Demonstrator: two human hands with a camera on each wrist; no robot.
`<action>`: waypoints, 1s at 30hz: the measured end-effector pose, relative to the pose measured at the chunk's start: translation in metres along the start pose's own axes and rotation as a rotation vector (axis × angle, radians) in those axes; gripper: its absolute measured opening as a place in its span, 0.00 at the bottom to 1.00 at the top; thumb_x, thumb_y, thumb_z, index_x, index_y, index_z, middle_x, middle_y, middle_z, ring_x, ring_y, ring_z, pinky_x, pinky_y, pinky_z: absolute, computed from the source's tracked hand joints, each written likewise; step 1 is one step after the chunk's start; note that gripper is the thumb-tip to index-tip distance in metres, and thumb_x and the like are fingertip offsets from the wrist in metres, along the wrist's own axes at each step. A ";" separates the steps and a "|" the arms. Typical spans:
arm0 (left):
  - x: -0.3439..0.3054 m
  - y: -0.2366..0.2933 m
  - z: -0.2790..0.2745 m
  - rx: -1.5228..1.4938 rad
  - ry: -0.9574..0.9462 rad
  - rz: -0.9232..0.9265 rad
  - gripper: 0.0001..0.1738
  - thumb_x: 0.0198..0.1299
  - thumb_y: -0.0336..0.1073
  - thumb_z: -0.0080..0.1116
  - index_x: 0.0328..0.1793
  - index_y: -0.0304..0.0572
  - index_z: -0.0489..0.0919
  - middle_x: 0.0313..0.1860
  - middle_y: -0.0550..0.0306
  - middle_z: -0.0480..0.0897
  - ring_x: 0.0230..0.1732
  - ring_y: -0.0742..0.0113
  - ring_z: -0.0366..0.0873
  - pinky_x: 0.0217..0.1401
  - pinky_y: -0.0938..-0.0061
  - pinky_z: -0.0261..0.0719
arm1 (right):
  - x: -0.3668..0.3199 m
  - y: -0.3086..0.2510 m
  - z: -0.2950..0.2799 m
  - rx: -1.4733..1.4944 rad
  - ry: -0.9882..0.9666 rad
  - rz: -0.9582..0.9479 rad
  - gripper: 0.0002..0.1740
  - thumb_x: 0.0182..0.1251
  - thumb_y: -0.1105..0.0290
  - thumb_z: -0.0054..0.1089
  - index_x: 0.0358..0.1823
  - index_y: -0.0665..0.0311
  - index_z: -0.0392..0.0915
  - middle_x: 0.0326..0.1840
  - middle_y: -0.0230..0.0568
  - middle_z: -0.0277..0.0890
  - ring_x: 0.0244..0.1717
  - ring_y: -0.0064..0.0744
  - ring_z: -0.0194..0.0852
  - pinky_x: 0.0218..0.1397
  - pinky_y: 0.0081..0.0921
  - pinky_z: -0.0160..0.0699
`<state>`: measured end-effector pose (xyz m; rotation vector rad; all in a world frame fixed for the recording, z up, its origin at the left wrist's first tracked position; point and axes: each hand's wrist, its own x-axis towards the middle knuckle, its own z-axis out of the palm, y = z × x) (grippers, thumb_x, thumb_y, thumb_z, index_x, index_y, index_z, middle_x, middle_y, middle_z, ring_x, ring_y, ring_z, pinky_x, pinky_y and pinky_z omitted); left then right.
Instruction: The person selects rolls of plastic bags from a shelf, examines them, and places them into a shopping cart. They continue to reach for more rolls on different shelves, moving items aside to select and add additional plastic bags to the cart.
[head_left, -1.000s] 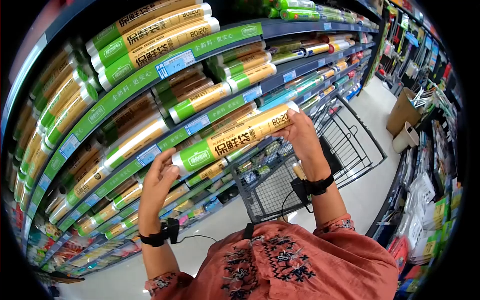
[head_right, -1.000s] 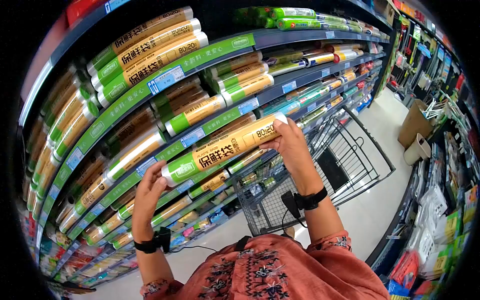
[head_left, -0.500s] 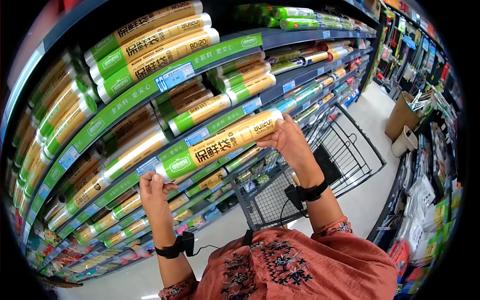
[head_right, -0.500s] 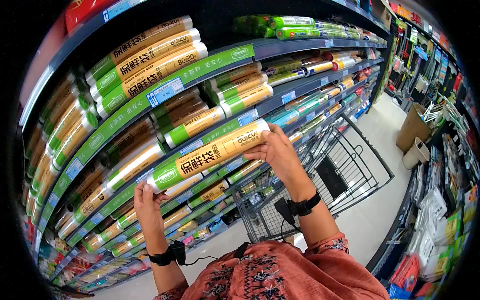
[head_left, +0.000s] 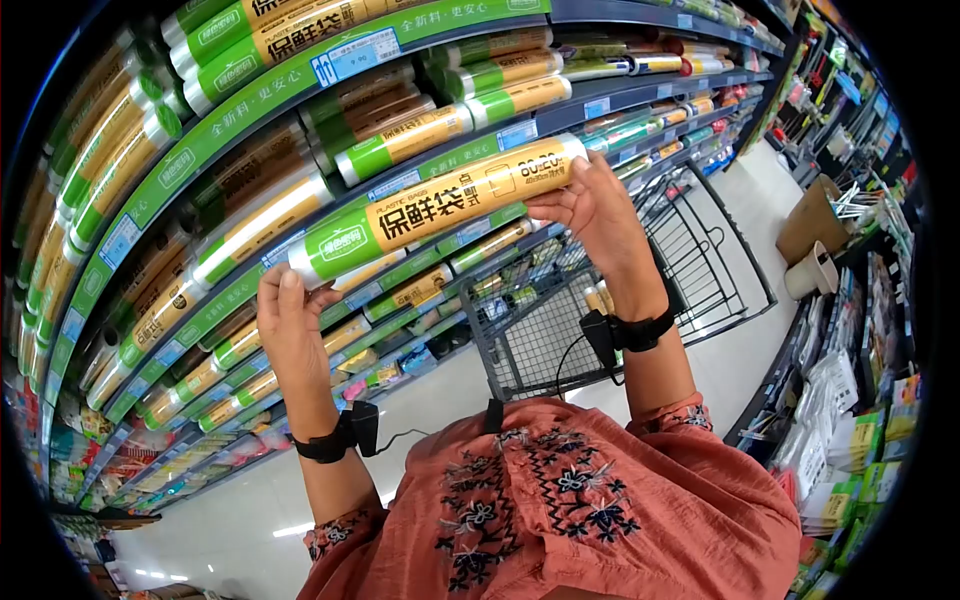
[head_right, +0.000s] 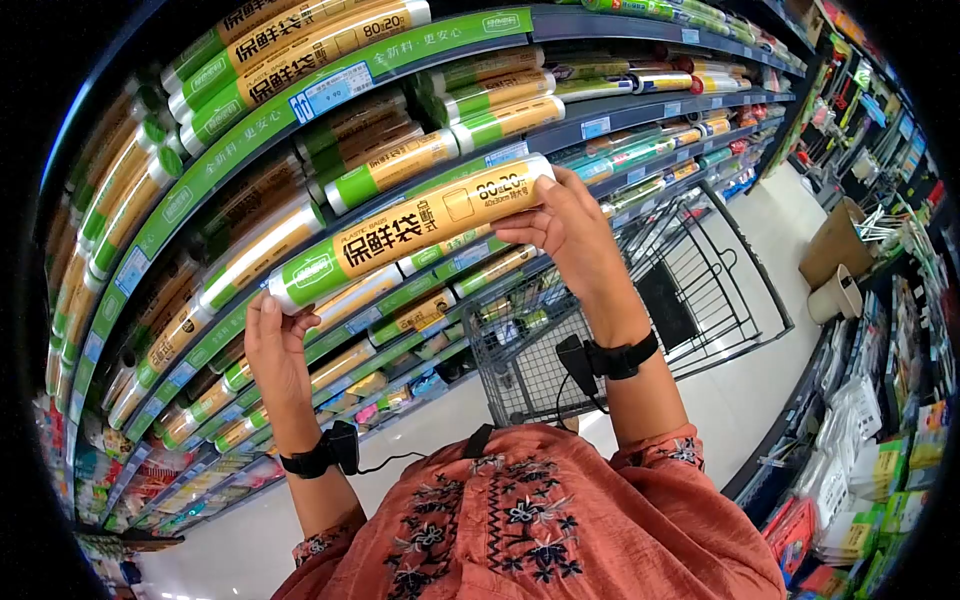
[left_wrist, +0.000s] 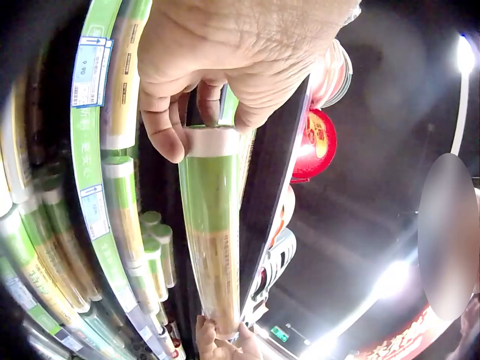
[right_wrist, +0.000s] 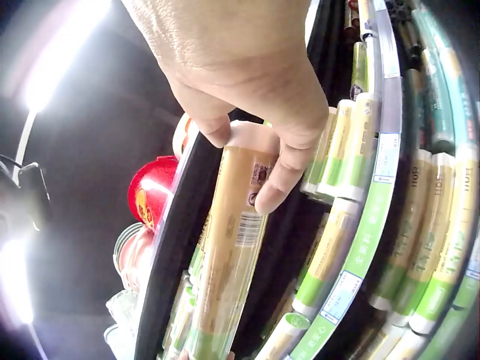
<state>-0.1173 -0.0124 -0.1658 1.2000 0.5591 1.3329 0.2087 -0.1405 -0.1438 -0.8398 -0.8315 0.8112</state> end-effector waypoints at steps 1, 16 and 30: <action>0.000 0.000 -0.001 0.000 0.002 0.003 0.17 0.74 0.41 0.57 0.58 0.35 0.73 0.49 0.53 0.80 0.48 0.62 0.81 0.47 0.69 0.84 | 0.000 0.000 0.000 0.006 0.004 0.002 0.28 0.79 0.59 0.50 0.67 0.75 0.58 0.52 0.57 0.78 0.46 0.46 0.87 0.50 0.36 0.90; 0.003 0.003 0.008 -0.038 -0.028 0.034 0.16 0.73 0.39 0.57 0.58 0.37 0.72 0.48 0.53 0.79 0.45 0.63 0.81 0.45 0.71 0.83 | -0.012 -0.014 -0.007 -0.084 0.101 0.016 0.26 0.77 0.56 0.57 0.63 0.71 0.67 0.46 0.43 0.77 0.42 0.30 0.81 0.43 0.28 0.86; 0.012 0.005 0.011 -0.059 -0.075 0.046 0.16 0.74 0.38 0.57 0.60 0.37 0.71 0.50 0.52 0.79 0.48 0.62 0.82 0.47 0.69 0.83 | -0.006 -0.024 -0.007 -0.168 0.153 -0.056 0.28 0.73 0.53 0.62 0.58 0.73 0.71 0.36 0.35 0.76 0.34 0.24 0.79 0.37 0.25 0.85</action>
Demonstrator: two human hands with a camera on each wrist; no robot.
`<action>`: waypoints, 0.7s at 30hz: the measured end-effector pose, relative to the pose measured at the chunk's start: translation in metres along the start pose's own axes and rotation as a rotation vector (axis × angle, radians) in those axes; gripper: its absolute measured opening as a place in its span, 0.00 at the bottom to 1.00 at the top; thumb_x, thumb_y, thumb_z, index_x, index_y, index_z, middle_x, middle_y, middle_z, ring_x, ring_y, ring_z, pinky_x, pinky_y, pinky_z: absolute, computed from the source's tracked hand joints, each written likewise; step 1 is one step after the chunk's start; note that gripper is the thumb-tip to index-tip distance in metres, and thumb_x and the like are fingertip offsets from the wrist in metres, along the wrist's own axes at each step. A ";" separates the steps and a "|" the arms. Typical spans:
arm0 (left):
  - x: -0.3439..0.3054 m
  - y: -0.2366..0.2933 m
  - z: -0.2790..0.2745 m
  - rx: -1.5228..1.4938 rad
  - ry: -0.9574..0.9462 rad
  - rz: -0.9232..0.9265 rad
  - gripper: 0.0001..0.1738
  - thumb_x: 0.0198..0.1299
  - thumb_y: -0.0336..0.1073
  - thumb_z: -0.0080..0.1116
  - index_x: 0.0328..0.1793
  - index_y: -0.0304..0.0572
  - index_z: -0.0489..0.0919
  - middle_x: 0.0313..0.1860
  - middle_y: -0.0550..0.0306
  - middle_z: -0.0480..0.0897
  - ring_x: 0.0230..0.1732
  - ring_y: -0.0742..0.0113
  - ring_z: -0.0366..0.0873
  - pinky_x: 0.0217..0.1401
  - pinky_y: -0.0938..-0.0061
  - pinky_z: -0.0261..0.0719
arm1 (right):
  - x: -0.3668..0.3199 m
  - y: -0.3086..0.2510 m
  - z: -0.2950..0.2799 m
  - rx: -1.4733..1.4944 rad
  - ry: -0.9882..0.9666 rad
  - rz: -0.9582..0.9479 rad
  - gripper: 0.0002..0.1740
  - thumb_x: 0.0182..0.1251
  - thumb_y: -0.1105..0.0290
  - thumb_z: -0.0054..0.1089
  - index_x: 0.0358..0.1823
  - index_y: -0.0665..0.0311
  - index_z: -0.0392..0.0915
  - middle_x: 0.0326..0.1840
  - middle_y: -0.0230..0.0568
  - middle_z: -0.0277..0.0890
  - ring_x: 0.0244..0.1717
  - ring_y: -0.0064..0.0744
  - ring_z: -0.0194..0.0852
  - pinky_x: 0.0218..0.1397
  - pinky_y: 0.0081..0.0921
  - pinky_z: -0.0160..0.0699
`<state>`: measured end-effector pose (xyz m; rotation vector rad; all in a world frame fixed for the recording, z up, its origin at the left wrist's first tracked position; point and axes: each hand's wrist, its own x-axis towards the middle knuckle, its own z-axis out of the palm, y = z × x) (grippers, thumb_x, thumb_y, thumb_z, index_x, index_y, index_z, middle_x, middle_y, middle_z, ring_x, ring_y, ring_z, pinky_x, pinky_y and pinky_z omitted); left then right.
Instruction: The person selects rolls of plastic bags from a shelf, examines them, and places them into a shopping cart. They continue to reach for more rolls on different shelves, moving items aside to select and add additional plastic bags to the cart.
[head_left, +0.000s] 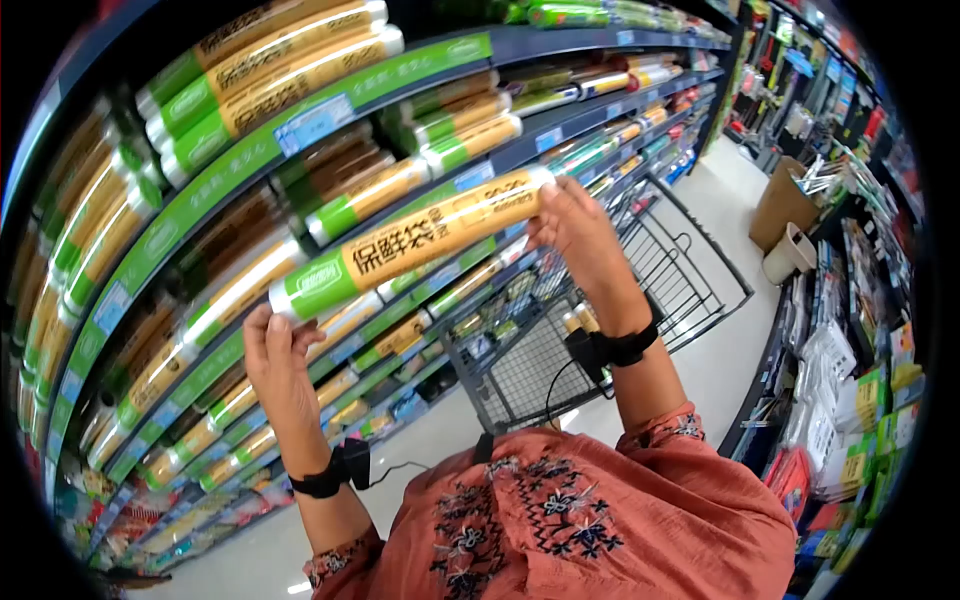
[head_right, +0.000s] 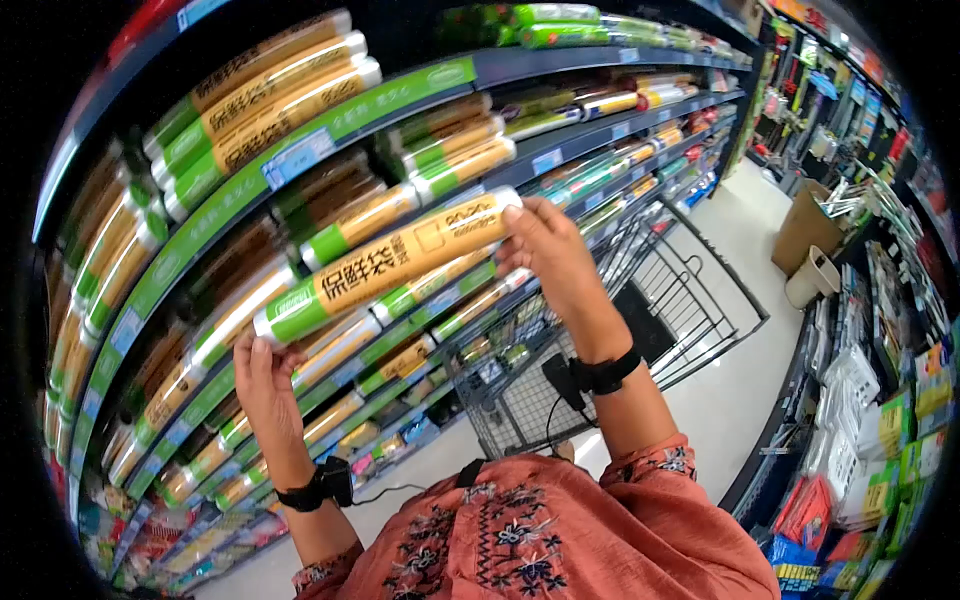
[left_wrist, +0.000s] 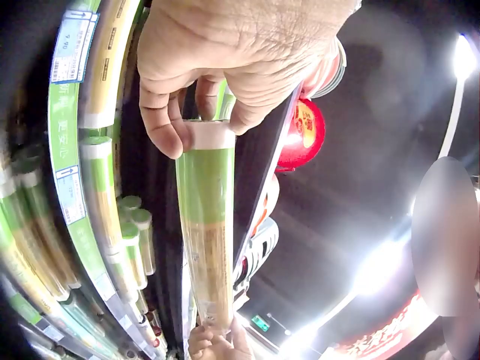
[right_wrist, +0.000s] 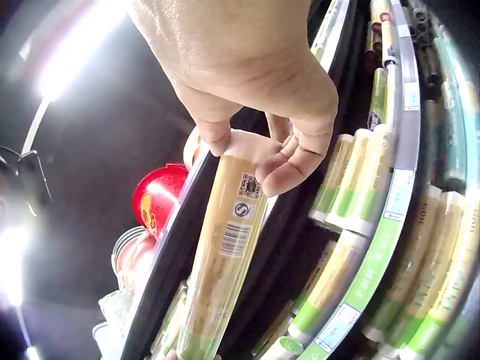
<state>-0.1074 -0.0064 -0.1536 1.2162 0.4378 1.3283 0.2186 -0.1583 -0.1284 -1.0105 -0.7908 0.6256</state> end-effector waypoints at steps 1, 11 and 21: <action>0.000 0.002 0.000 0.005 0.016 0.001 0.16 0.74 0.38 0.57 0.60 0.37 0.71 0.50 0.52 0.79 0.48 0.62 0.82 0.47 0.69 0.84 | 0.000 -0.002 0.005 0.000 0.002 -0.002 0.27 0.73 0.53 0.62 0.57 0.73 0.72 0.36 0.34 0.75 0.34 0.23 0.79 0.37 0.25 0.85; 0.012 0.033 -0.004 0.095 0.061 0.086 0.18 0.73 0.40 0.57 0.59 0.34 0.72 0.50 0.52 0.79 0.47 0.65 0.82 0.47 0.70 0.84 | 0.029 -0.013 0.030 -0.004 -0.158 -0.033 0.24 0.76 0.56 0.58 0.58 0.73 0.75 0.44 0.40 0.79 0.42 0.27 0.79 0.47 0.26 0.83; 0.044 0.065 -0.003 0.202 0.039 0.200 0.17 0.74 0.39 0.55 0.60 0.36 0.72 0.50 0.52 0.81 0.46 0.65 0.82 0.47 0.71 0.84 | 0.064 -0.034 0.040 0.038 -0.277 -0.055 0.23 0.76 0.61 0.56 0.62 0.74 0.73 0.48 0.42 0.79 0.45 0.30 0.79 0.48 0.28 0.82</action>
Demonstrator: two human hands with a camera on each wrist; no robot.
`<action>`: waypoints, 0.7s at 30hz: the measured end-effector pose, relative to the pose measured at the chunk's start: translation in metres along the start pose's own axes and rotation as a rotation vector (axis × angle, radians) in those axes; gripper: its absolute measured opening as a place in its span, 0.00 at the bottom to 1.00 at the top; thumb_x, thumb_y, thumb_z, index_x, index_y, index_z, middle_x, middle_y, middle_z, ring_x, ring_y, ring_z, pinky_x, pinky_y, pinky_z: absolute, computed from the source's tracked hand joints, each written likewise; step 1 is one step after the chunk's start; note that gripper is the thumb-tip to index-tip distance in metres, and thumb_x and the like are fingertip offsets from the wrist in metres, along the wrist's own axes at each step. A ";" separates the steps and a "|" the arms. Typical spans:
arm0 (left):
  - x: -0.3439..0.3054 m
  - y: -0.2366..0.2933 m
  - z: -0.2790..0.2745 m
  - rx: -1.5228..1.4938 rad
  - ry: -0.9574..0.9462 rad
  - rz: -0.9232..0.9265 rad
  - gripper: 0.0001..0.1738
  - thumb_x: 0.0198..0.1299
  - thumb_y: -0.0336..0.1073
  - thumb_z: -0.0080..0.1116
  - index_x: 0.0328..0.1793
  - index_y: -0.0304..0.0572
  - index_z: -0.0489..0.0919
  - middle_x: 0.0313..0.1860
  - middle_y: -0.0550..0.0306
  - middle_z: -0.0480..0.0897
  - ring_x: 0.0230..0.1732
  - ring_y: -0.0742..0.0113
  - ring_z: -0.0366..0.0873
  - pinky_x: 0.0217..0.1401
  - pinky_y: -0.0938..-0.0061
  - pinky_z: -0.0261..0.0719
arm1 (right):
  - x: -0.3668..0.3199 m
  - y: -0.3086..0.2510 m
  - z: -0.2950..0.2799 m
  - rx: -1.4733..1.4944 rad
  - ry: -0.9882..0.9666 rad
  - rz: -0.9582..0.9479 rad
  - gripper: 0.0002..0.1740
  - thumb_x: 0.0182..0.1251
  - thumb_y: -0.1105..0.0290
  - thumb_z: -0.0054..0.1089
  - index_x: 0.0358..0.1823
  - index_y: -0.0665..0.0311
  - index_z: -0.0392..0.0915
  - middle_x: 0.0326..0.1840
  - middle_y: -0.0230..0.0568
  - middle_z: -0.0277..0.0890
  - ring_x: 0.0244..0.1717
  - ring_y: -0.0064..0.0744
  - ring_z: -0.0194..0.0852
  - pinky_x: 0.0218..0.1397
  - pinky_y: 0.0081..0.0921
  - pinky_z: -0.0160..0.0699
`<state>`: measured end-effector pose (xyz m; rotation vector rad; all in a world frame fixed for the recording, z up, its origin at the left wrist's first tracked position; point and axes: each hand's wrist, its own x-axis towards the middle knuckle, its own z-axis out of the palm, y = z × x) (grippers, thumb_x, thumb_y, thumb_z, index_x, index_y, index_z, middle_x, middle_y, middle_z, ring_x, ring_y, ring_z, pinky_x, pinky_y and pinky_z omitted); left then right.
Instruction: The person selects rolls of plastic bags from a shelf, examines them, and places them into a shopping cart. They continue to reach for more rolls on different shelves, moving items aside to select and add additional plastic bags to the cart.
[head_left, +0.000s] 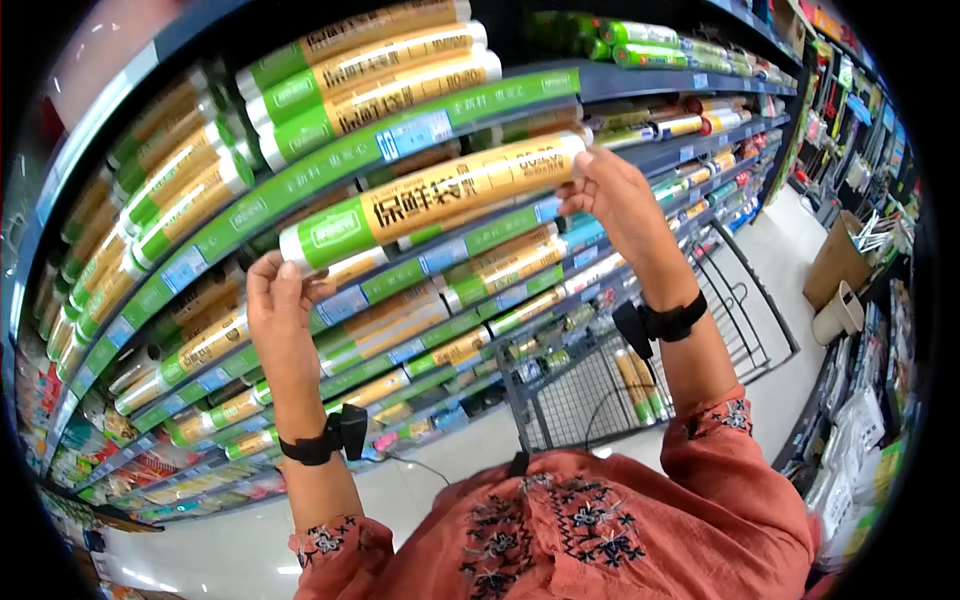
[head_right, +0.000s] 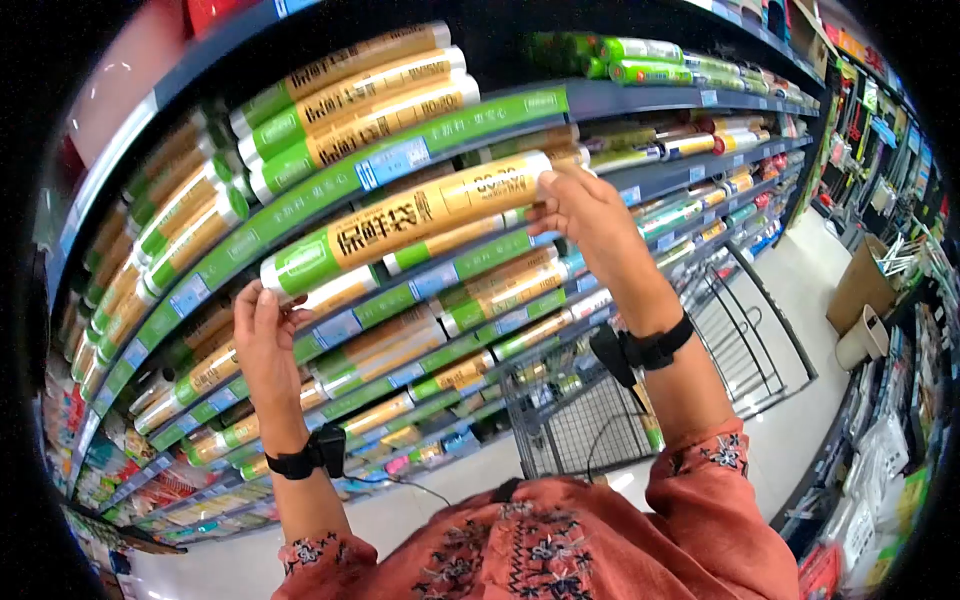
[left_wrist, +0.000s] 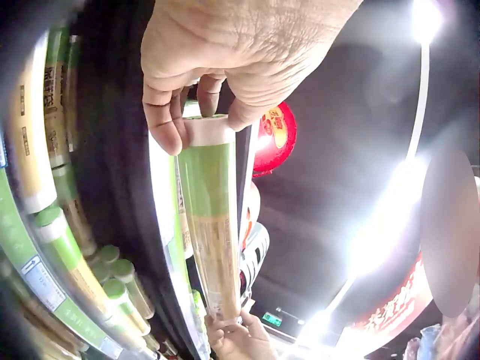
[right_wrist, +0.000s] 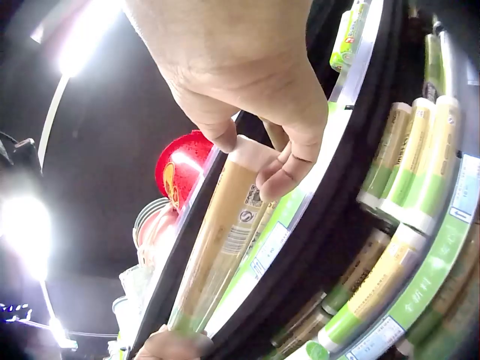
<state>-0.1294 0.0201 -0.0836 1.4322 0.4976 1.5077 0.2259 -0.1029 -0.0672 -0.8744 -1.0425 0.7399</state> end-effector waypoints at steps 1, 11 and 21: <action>0.003 0.002 -0.001 0.024 -0.002 0.005 0.17 0.75 0.40 0.55 0.60 0.36 0.72 0.50 0.52 0.81 0.46 0.66 0.82 0.47 0.71 0.84 | 0.002 -0.002 0.002 -0.010 0.004 -0.009 0.23 0.76 0.61 0.56 0.62 0.74 0.73 0.48 0.42 0.79 0.45 0.30 0.80 0.48 0.28 0.82; 0.071 0.054 0.013 0.291 -0.051 0.227 0.20 0.75 0.41 0.55 0.62 0.30 0.74 0.53 0.54 0.79 0.47 0.69 0.81 0.47 0.75 0.84 | 0.074 -0.045 0.014 -0.166 -0.052 -0.216 0.26 0.75 0.60 0.59 0.61 0.76 0.70 0.53 0.47 0.77 0.53 0.33 0.80 0.55 0.28 0.83; 0.178 0.086 0.023 0.410 -0.013 0.393 0.20 0.73 0.44 0.57 0.60 0.35 0.76 0.51 0.57 0.82 0.50 0.69 0.83 0.45 0.76 0.79 | 0.182 -0.081 0.035 -0.335 -0.051 -0.361 0.25 0.72 0.57 0.61 0.60 0.70 0.78 0.50 0.40 0.81 0.52 0.28 0.78 0.53 0.25 0.78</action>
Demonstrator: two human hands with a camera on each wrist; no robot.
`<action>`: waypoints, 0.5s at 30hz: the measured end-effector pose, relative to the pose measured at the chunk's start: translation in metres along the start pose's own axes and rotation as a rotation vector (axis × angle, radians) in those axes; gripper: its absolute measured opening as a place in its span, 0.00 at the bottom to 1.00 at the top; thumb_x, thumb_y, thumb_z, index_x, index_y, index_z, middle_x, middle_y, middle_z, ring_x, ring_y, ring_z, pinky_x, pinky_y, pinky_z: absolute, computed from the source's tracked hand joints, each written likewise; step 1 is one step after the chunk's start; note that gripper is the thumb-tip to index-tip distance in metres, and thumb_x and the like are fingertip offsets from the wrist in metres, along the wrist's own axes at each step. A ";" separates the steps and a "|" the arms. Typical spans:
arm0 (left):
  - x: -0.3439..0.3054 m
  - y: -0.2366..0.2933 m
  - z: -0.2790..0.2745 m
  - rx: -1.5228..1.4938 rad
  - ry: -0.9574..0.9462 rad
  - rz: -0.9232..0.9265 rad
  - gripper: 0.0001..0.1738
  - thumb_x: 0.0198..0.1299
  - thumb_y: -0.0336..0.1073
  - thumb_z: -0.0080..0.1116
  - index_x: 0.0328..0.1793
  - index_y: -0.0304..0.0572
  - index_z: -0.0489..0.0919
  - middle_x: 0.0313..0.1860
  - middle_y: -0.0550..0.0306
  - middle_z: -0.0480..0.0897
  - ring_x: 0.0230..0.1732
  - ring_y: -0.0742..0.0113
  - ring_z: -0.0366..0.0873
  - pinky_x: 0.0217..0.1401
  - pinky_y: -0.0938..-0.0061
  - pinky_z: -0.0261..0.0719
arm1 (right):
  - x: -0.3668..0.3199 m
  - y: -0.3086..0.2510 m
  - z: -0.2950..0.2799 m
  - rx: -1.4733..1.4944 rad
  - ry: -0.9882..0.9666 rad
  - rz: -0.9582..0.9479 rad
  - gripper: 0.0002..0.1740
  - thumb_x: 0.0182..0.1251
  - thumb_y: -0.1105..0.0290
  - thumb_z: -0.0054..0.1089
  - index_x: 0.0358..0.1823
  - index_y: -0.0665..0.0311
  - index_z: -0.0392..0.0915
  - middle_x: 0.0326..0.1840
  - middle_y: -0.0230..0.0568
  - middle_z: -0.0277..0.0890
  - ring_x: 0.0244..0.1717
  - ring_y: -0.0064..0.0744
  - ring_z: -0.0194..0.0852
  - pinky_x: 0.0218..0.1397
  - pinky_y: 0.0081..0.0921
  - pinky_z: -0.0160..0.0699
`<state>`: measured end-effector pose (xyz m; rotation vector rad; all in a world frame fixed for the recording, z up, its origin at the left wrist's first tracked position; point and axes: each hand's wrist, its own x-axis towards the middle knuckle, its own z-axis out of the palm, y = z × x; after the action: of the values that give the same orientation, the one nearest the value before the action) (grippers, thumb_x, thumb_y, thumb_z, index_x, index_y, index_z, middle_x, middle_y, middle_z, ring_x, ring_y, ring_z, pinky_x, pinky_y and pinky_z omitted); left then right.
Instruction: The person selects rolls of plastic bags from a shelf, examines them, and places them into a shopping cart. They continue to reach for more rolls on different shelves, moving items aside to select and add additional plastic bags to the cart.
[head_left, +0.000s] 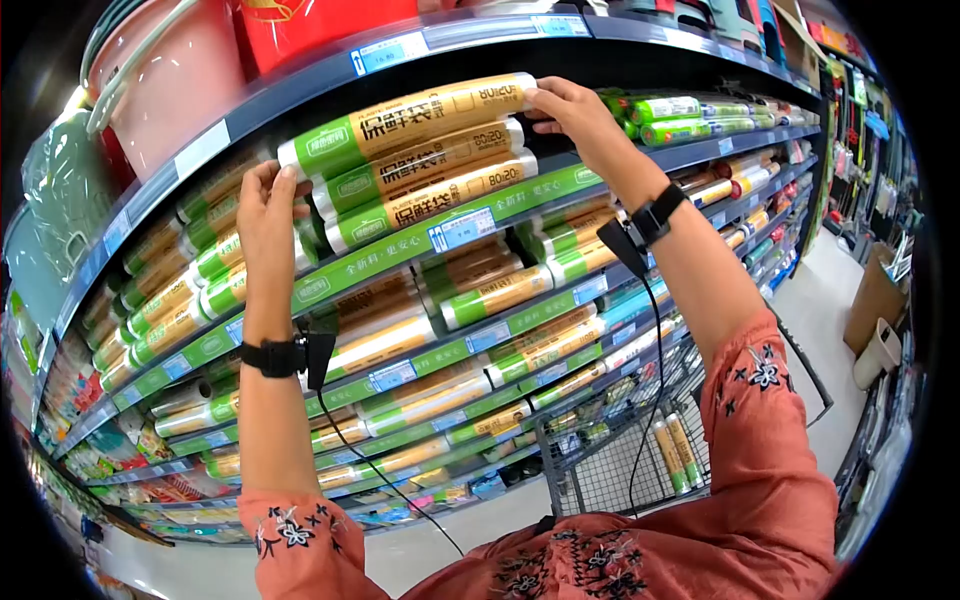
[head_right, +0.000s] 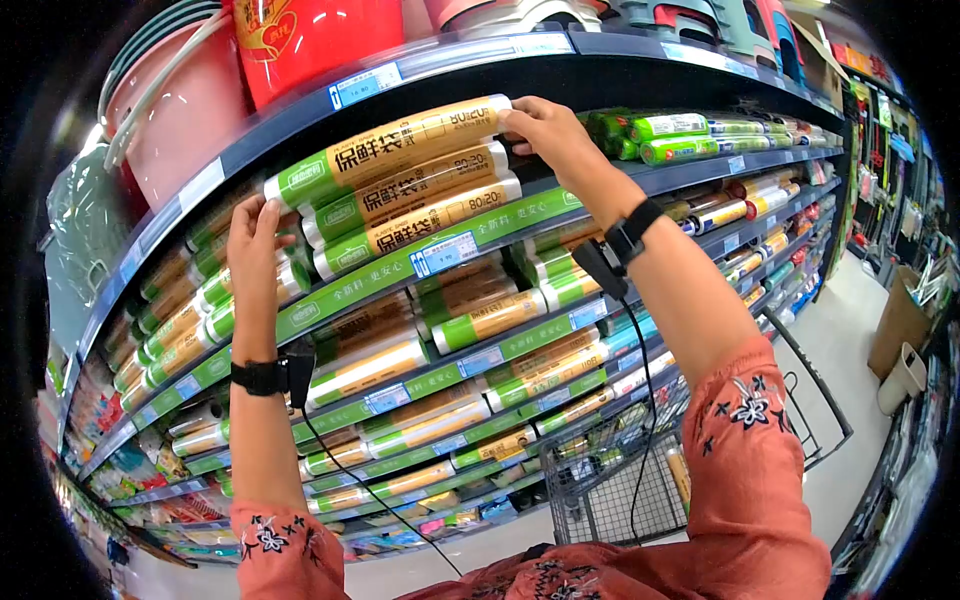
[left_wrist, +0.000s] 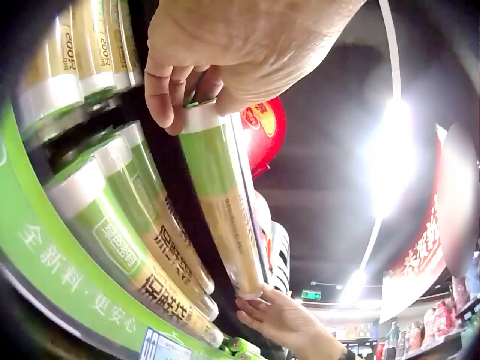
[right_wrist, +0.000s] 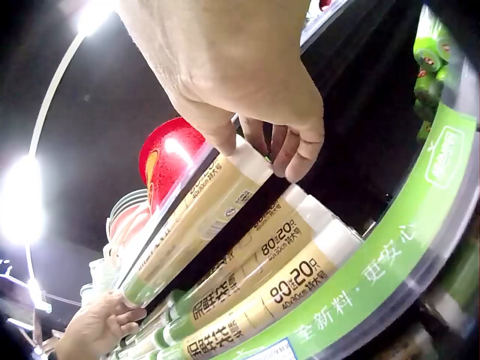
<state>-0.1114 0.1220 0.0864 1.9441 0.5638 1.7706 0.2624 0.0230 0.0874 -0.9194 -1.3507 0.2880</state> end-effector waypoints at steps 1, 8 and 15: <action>0.008 -0.004 0.000 0.025 0.007 0.010 0.20 0.73 0.43 0.57 0.61 0.35 0.76 0.51 0.57 0.82 0.50 0.69 0.83 0.45 0.76 0.79 | 0.007 0.003 0.002 -0.031 0.012 -0.012 0.25 0.72 0.57 0.61 0.59 0.70 0.79 0.49 0.39 0.81 0.51 0.28 0.78 0.54 0.26 0.76; 0.042 -0.030 0.003 0.276 0.073 0.134 0.25 0.72 0.45 0.58 0.64 0.30 0.75 0.52 0.52 0.83 0.53 0.67 0.78 0.55 0.72 0.74 | 0.042 0.009 0.017 -0.111 0.081 -0.051 0.25 0.70 0.57 0.62 0.57 0.71 0.81 0.50 0.42 0.83 0.51 0.30 0.77 0.57 0.28 0.73; 0.063 -0.032 0.011 0.438 -0.010 0.105 0.33 0.69 0.48 0.52 0.69 0.23 0.72 0.63 0.31 0.79 0.65 0.44 0.77 0.69 0.62 0.70 | 0.107 0.056 0.017 -0.226 0.123 -0.022 0.27 0.73 0.55 0.59 0.62 0.69 0.79 0.55 0.43 0.83 0.56 0.35 0.76 0.62 0.28 0.72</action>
<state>-0.0942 0.1836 0.1181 2.3053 0.9256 1.8122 0.2910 0.1359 0.1220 -1.0916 -1.2957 0.0602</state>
